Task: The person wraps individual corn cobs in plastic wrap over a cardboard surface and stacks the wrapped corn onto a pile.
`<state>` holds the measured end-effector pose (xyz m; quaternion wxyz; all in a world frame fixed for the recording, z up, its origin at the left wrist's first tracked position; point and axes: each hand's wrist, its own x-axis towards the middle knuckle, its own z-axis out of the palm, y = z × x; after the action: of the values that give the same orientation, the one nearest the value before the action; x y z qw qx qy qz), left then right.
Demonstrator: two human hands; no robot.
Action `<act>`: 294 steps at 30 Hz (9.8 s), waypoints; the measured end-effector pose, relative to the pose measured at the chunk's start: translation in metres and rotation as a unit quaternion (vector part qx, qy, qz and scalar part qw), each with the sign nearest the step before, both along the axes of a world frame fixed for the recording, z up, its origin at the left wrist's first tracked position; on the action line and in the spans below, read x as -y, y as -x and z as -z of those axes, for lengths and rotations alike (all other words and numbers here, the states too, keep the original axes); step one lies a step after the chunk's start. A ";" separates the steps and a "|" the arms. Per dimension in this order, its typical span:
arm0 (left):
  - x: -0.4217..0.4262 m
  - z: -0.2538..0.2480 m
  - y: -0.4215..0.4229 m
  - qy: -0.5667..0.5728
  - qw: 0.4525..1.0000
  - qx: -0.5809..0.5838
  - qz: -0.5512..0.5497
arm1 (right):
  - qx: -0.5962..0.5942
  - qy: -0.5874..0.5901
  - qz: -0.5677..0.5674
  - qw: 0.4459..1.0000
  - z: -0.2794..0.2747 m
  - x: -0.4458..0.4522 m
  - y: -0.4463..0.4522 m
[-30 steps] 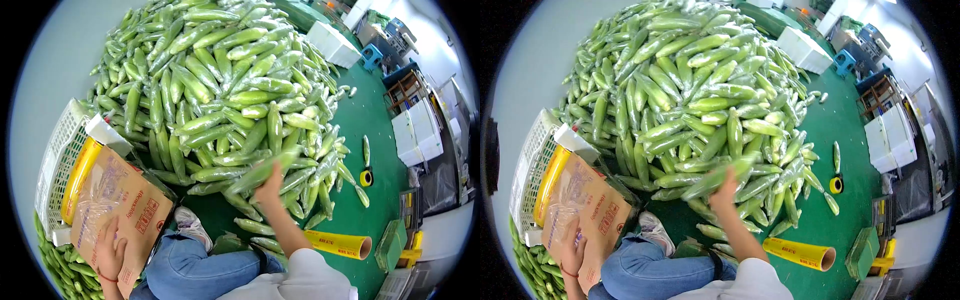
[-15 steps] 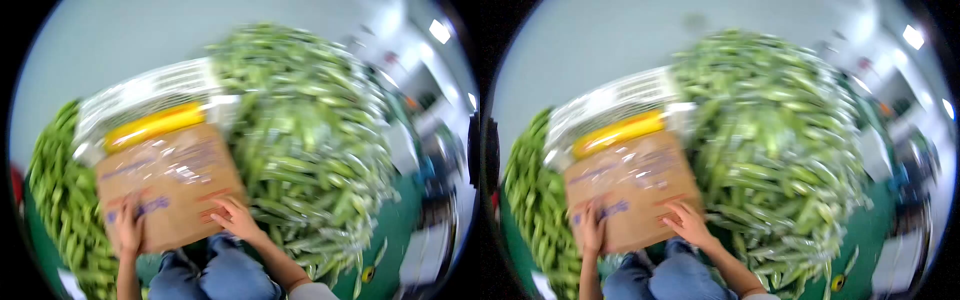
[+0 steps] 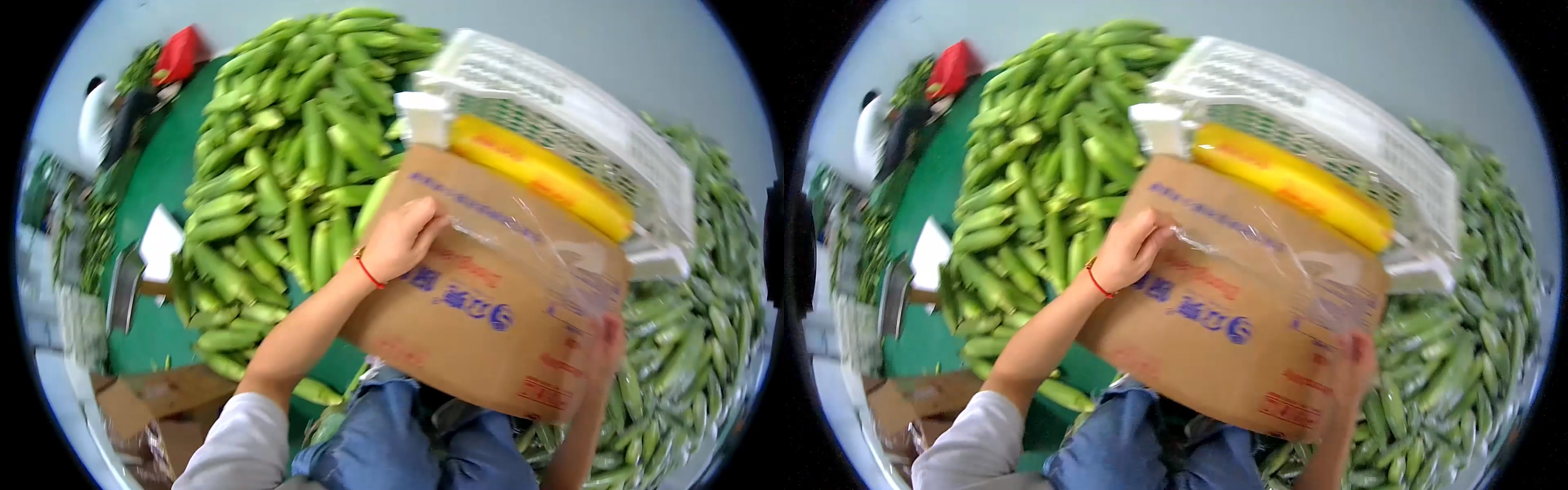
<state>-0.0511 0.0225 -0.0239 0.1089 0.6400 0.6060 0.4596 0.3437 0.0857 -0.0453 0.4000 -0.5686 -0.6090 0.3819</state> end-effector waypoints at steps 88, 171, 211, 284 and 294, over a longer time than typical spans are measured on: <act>0.019 -0.020 -0.106 0.095 0.962 -0.252 0.056 | 0.405 -0.282 -0.335 0.802 -0.033 0.038 0.111; 0.078 -0.088 -0.183 0.279 0.918 0.176 0.219 | -0.135 0.218 0.811 0.526 0.161 0.310 -0.237; 0.015 -0.061 -0.018 0.387 0.909 0.147 0.046 | -0.076 0.044 0.578 0.811 -0.127 0.251 -0.571; 0.157 0.028 0.087 0.340 0.936 0.083 0.024 | -0.033 0.105 0.543 0.833 0.110 0.500 -0.279; 0.183 0.027 0.069 0.301 0.954 -0.005 0.006 | 0.153 0.164 0.649 0.726 0.131 0.430 -0.461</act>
<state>-0.1204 -0.1602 -0.0512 0.2961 0.5839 0.7128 0.2518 0.8048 -0.3443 -0.1758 0.3519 -0.9328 -0.0715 0.0307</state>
